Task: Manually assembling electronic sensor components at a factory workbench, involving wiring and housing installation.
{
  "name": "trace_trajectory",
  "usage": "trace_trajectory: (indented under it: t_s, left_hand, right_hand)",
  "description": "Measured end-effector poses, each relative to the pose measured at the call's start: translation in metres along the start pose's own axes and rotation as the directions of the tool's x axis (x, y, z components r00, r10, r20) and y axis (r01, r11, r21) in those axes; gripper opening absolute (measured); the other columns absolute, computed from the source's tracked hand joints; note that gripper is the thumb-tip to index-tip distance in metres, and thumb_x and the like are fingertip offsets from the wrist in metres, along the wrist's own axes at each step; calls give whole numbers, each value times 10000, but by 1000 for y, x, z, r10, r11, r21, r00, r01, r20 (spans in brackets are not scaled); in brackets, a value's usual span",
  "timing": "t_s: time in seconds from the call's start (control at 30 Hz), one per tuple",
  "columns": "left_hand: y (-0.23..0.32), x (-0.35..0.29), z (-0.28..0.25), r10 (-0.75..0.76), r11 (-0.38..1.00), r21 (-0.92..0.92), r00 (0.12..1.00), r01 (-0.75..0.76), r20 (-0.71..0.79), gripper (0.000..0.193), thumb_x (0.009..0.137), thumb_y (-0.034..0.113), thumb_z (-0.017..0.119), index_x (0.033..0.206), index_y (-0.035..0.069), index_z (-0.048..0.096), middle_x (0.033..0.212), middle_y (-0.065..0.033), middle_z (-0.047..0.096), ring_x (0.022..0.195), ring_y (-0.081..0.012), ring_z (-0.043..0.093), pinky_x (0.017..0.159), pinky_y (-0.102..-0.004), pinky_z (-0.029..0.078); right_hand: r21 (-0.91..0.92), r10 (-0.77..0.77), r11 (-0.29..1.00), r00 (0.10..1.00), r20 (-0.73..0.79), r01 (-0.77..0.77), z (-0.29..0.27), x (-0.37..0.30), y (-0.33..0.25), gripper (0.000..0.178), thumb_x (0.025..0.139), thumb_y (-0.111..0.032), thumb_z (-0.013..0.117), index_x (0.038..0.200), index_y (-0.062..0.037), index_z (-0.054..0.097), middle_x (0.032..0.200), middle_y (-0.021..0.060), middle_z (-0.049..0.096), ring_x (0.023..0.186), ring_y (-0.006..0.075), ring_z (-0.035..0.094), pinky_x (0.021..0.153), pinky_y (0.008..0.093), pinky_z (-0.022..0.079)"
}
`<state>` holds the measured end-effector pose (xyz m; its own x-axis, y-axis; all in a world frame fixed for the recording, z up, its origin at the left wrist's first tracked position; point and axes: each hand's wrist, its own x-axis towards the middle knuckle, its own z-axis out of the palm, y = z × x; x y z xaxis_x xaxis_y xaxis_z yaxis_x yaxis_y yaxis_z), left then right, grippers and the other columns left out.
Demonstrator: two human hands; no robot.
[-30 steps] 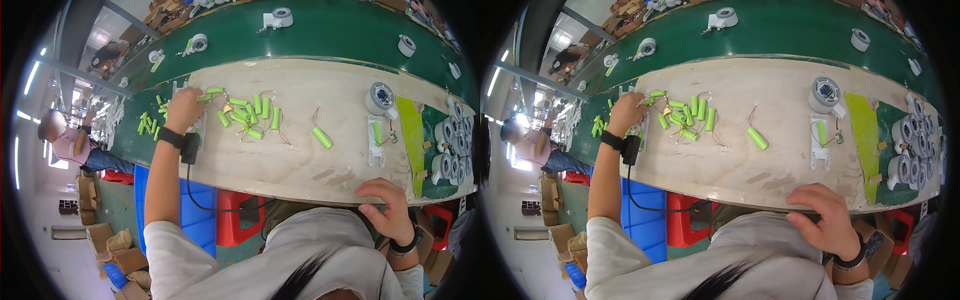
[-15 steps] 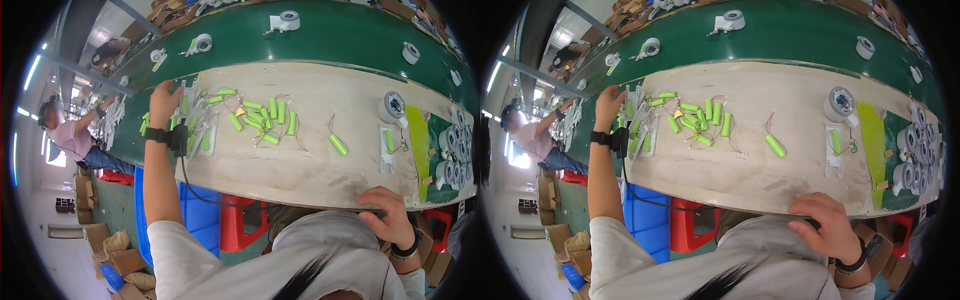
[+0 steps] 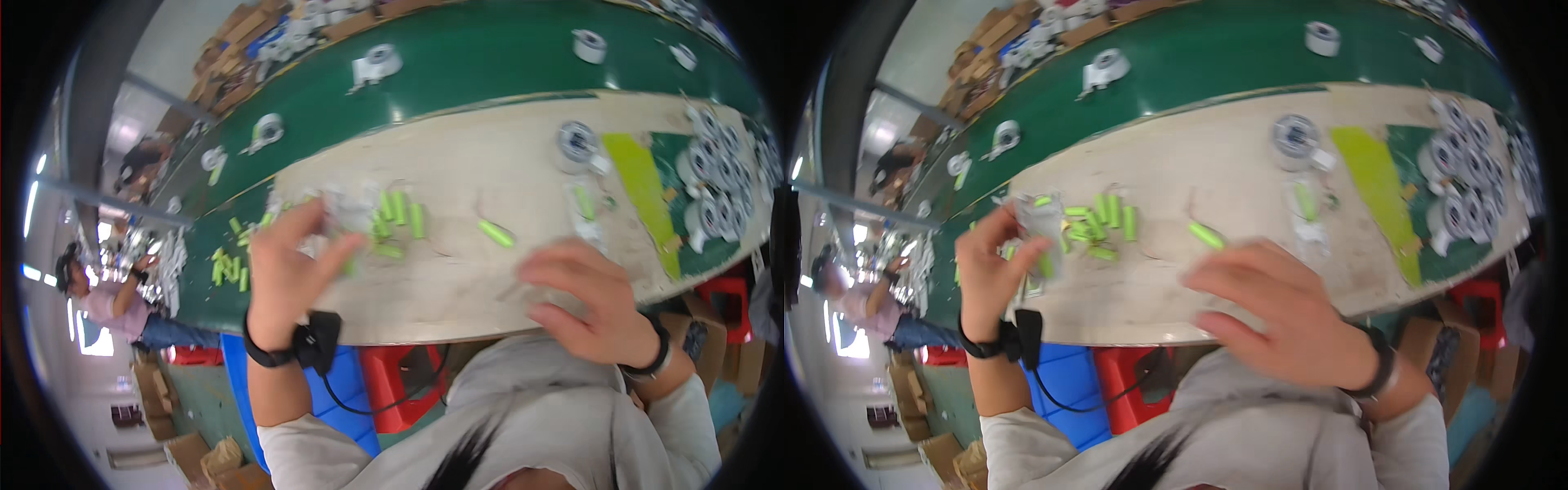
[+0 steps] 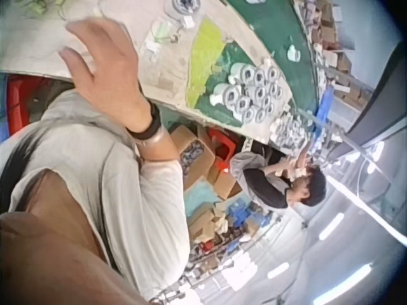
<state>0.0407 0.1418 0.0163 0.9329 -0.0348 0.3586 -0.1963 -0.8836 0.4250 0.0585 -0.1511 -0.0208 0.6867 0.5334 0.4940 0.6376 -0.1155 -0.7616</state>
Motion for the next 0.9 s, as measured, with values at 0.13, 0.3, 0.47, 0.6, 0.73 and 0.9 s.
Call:
trace_trajectory:
  t_s: [0.13,0.3,0.47,0.6,0.73,0.9]
  left_hand:
    - [89,11,62,270,958,-134,955,-254,119,363,647,179,725,920,-5,573,685,-122,558,592,-281,546,529,-336,440]
    - [135,17,102,375,917,-218,910,-335,178,324,668,160,681,924,-1,566,675,-132,544,593,-293,549,517,-354,436]
    - [175,30,134,397,894,-342,865,-289,306,263,681,148,669,859,-15,563,658,-135,543,577,-279,554,516,-332,439]
    - [199,48,158,421,866,-459,781,-196,461,282,691,154,664,894,-20,574,681,-144,557,569,-271,561,524,-322,446]
    - [213,91,168,744,659,-606,504,-445,439,309,717,173,656,957,-5,577,801,-141,621,688,-292,600,613,-299,478]
    - [213,243,207,385,914,-292,829,-281,405,365,744,233,650,1012,-3,575,899,-135,617,803,-218,603,709,-304,469]
  right_hand:
    - [-104,-96,992,951,-295,68,-2,15,0,276,673,-45,665,940,-26,598,939,124,562,856,262,539,716,329,451]
    - [-259,-153,964,912,-380,54,-30,-13,27,227,690,-89,662,897,-21,595,915,102,576,860,253,543,727,326,451]
    - [10,111,992,825,-555,-127,-55,-46,25,149,728,-94,630,852,-15,607,934,102,581,865,251,548,733,319,454]
    - [-150,43,979,862,-505,-137,-83,-71,39,121,711,-89,621,824,-46,613,955,77,582,930,257,540,795,351,431]
    - [-500,-188,865,894,-406,-45,-106,-90,44,109,677,-103,615,785,-90,617,972,34,585,1019,267,513,852,419,389]
    - [-723,-166,682,941,-295,-107,-125,-103,56,101,698,-161,566,759,-93,607,949,14,589,1000,221,513,839,380,389]
